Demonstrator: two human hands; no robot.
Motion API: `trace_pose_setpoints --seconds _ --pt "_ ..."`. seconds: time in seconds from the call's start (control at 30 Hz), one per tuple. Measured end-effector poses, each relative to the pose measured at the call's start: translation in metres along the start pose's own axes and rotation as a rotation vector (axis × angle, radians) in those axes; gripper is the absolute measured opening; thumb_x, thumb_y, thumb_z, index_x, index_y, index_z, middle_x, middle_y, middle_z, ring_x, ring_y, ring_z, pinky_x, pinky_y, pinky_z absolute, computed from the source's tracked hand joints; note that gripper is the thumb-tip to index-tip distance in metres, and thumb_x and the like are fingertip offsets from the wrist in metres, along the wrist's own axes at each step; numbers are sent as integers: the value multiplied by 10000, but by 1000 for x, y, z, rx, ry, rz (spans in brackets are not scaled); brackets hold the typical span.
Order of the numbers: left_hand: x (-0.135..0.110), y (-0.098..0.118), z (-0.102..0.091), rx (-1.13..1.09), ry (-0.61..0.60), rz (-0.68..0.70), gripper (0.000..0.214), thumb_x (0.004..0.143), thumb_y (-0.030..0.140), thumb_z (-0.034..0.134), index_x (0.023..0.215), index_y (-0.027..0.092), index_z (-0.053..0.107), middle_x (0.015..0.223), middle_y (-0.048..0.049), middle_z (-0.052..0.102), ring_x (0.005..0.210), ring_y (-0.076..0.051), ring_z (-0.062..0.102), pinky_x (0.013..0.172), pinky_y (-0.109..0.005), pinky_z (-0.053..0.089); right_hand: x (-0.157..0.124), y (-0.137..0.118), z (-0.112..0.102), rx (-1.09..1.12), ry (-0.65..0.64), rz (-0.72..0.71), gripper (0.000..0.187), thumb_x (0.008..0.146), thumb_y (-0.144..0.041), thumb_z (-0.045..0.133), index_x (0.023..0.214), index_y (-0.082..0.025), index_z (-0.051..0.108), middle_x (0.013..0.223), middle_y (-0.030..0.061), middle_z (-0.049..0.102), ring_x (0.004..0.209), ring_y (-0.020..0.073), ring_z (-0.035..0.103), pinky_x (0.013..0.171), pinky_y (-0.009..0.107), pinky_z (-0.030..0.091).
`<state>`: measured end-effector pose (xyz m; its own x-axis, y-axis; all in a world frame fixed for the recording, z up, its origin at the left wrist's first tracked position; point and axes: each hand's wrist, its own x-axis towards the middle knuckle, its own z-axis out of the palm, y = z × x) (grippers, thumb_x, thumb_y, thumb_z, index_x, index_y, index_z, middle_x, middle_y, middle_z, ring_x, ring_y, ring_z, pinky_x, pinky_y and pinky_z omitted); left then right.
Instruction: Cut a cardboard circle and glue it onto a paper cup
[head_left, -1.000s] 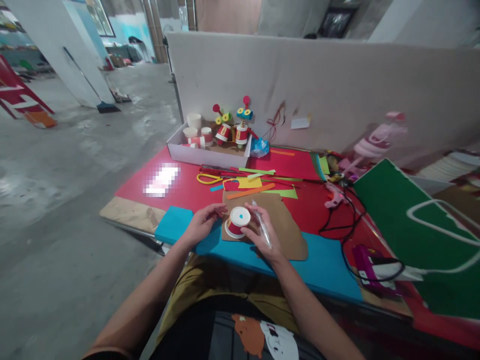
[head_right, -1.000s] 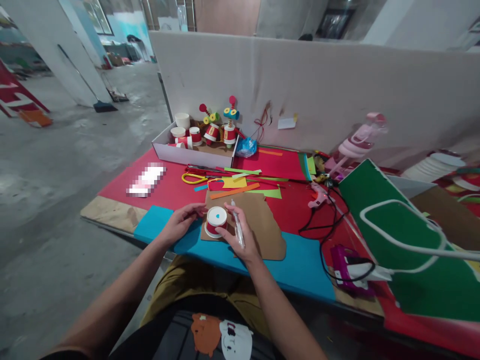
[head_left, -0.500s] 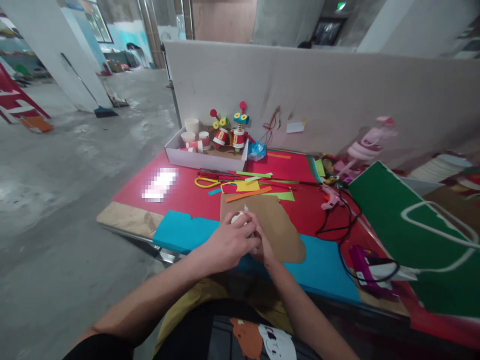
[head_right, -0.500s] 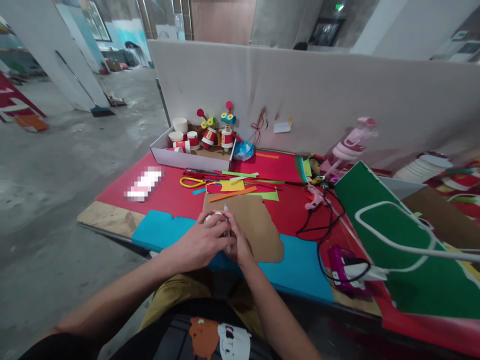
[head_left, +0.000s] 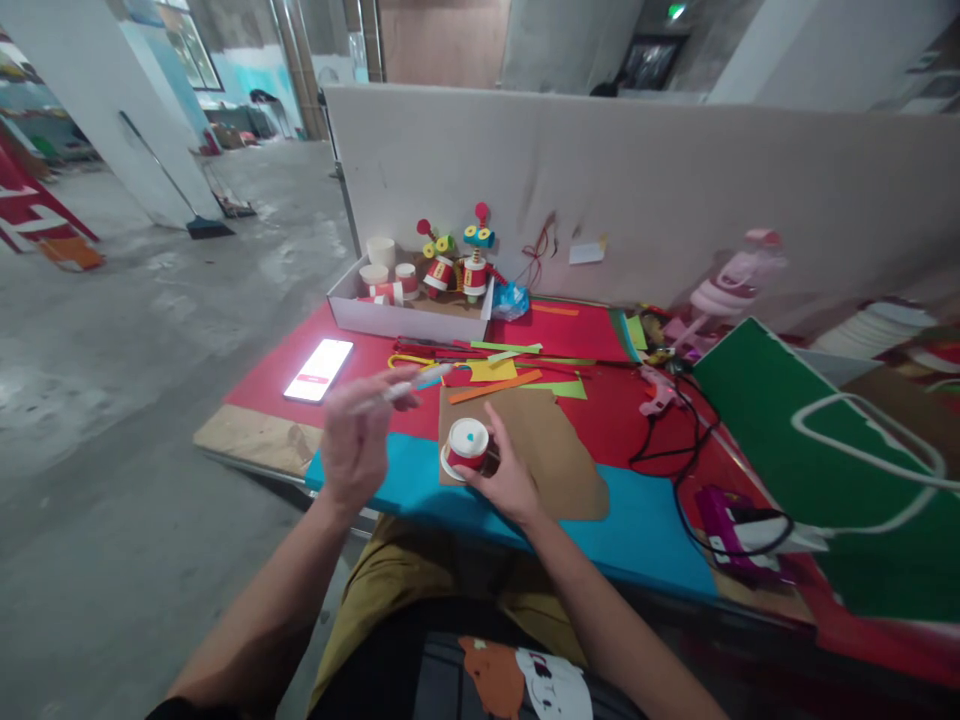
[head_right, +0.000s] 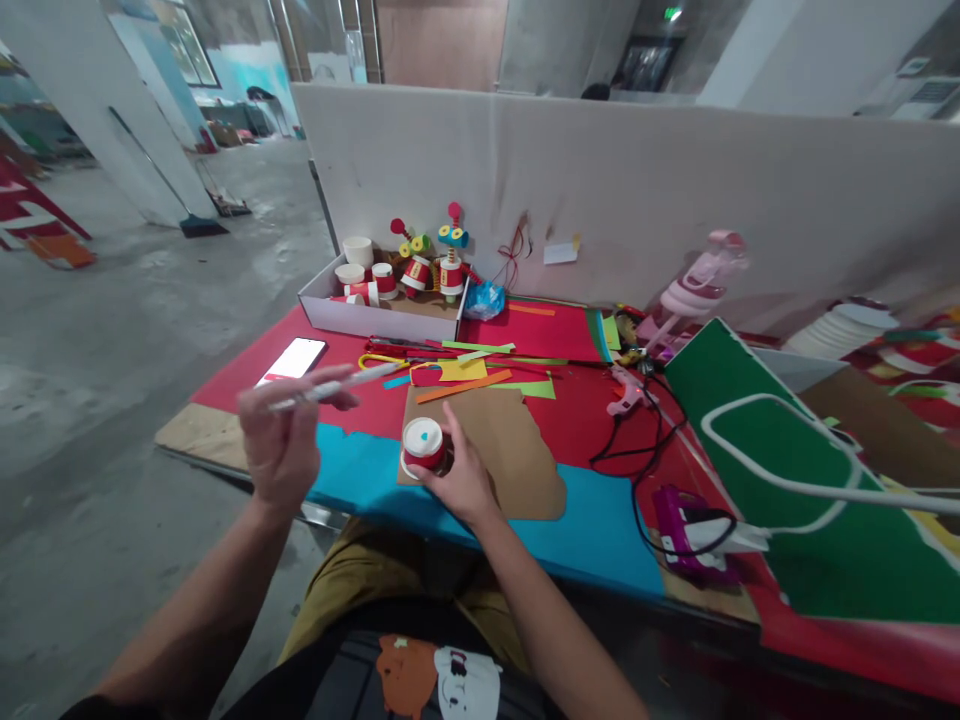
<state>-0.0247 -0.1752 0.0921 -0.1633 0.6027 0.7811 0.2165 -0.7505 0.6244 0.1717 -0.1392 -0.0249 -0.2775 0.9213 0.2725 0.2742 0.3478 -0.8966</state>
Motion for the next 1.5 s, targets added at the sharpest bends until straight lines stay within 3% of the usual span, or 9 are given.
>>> trace_pose_setpoints --seconds 0.07,0.17,0.37,0.5,0.63,0.9,1.1,1.3,1.5 --pt "3 -7 -11 -114 169 -110 170 932 317 557 1065 242 482 1123 -75 697 788 -159 696 754 -362 560 7 -1 4 -33 15 11 781 753 -400 732 1437 -295 370 1293 73 593 1158 252 597 969 404 502" --pt "1 -20 -20 -205 236 -257 214 911 341 588 1060 232 479 1034 -65 716 754 -161 700 754 -377 576 24 -1 10 -101 91 43 636 752 -425 721 1323 -261 492 1262 88 617 1164 278 583 983 438 482" --pt "-16 -40 -34 -136 217 -464 206 858 329 654 968 157 629 930 -63 693 758 -155 686 740 -320 569 42 0 7 5 119 51 631 740 -460 718 1288 -244 491 1234 83 627 1132 258 591 953 407 494" --pt "-31 -44 -40 -133 138 -566 220 876 366 625 926 155 591 884 -48 680 679 -139 665 664 -298 558 24 2 -5 38 30 37 609 751 -443 716 1276 -235 487 1190 72 634 1080 234 609 933 374 504" --pt "-41 -47 -33 -160 48 -654 252 906 422 564 920 177 508 879 -43 696 617 -127 645 618 -292 547 8 7 -10 -125 -26 -1 611 746 -437 730 1272 -239 490 1181 78 607 1082 255 596 926 401 501" --pt "-42 -46 -12 -67 -61 -689 297 923 472 506 891 180 550 844 -41 701 617 -132 644 637 -288 540 7 10 -10 -270 -19 -57 623 745 -432 740 1297 -240 526 1113 96 589 1059 289 590 905 440 509" --pt "-39 -49 -11 55 -111 -638 346 941 470 474 879 165 625 764 -38 682 615 -134 634 626 -270 527 6 -8 -14 -200 -59 -137 937 738 -398 768 1506 -302 240 1390 105 493 1266 292 489 1051 463 429" --pt "-38 -50 -13 60 -89 -632 338 939 456 481 872 151 610 780 -45 686 603 -125 627 615 -263 527 9 -18 -18 -211 -85 -340 409 930 -306 555 1337 -322 519 1425 63 474 1310 249 460 1094 452 396" --pt "-37 -52 -12 61 -102 -629 336 936 463 483 860 160 606 696 -26 657 607 -138 626 630 -272 521 8 -17 -23 -272 -79 -414 378 950 -247 513 1312 -349 556 1299 57 565 1244 244 514 1056 466 438"
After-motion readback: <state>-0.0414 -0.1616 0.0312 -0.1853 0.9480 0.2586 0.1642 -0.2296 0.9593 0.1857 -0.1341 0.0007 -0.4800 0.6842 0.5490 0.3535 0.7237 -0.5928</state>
